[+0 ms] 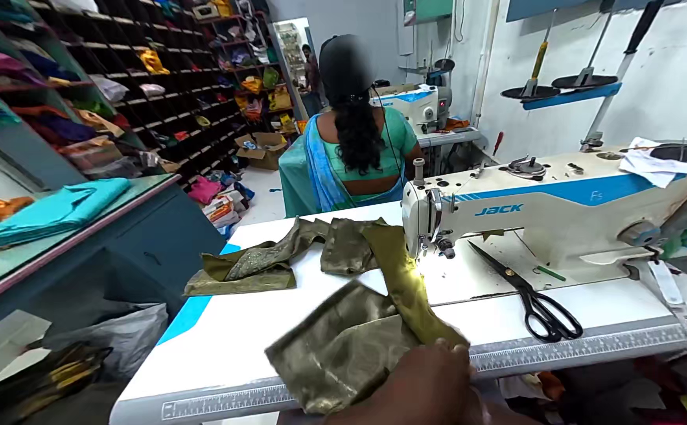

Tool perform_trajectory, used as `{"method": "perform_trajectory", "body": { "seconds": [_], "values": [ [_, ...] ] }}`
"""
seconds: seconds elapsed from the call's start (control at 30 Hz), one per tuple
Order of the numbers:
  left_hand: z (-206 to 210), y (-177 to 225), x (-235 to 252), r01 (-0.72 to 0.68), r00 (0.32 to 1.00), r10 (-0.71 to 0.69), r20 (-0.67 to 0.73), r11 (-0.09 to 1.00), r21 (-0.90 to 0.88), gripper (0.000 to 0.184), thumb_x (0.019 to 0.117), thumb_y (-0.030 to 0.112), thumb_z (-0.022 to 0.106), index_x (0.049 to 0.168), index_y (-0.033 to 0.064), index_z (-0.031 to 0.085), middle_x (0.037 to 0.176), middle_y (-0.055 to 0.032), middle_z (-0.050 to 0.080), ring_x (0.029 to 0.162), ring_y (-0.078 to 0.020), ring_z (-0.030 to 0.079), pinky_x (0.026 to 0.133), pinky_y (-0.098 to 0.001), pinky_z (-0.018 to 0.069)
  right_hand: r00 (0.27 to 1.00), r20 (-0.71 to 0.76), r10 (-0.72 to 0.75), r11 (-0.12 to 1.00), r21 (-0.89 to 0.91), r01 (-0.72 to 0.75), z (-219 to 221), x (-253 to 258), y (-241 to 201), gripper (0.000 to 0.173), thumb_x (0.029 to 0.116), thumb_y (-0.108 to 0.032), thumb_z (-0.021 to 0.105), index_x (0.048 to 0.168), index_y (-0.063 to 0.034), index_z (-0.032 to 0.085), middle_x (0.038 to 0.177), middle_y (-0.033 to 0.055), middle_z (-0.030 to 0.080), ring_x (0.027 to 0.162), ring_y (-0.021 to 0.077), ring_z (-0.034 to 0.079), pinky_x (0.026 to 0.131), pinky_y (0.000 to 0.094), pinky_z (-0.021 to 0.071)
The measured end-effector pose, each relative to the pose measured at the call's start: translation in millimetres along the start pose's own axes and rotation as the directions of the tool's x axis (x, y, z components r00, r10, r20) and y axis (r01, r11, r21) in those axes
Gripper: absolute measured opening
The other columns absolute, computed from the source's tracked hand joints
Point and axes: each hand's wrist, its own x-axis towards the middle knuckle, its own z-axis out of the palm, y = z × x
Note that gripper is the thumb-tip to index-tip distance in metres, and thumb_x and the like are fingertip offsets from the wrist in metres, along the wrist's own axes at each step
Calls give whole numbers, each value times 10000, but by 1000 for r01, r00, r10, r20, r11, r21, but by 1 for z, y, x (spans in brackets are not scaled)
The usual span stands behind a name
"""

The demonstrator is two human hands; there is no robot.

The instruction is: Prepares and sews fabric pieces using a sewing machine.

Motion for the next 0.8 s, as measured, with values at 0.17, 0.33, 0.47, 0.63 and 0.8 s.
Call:
{"method": "perform_trajectory", "body": {
  "seconds": [0.17,0.33,0.47,0.63,0.8],
  "values": [
    [-17,-54,-30,-13,982,15,-188,1000,13,427,1000,-29,494,1390,94,617,1306,-176,656,1116,-359,678,956,-552,541,705,622,341,899,3,-437,-35,15,-29,324,1016,-190,588,1160,87,675,1140,327,669,1082,494,647,911,677,473],
    [-22,-134,28,66,943,-23,-332,991,118,537,947,13,677,1456,142,566,1495,-140,522,1159,-364,652,954,-542,550,772,531,349,755,329,-568,-99,-15,21,281,1019,-175,551,1042,33,739,941,102,755,835,160,723,831,390,594],
    [0,-158,71,-61,887,160,-433,970,234,447,962,182,708,1398,246,633,1525,-111,506,1101,-352,678,816,-548,583,737,88,670,733,76,-676,-107,12,74,248,1062,-135,537,1163,9,711,987,137,706,849,203,671,827,393,556],
    [22,-131,74,94,816,20,-578,981,167,248,975,124,668,1216,85,715,1513,-123,531,998,-343,721,753,-517,593,809,-47,587,800,-126,-587,-83,43,130,401,993,-4,535,1374,-63,647,1170,193,659,1042,305,656,939,463,532],
    [24,-119,63,209,806,-180,-564,978,-13,250,976,36,621,1209,69,704,1550,-113,475,1009,-300,712,825,-451,597,857,-170,486,810,-282,-515,-66,49,143,358,944,-45,585,1255,-126,743,1085,154,688,887,300,696,742,501,568]
  ]
}}
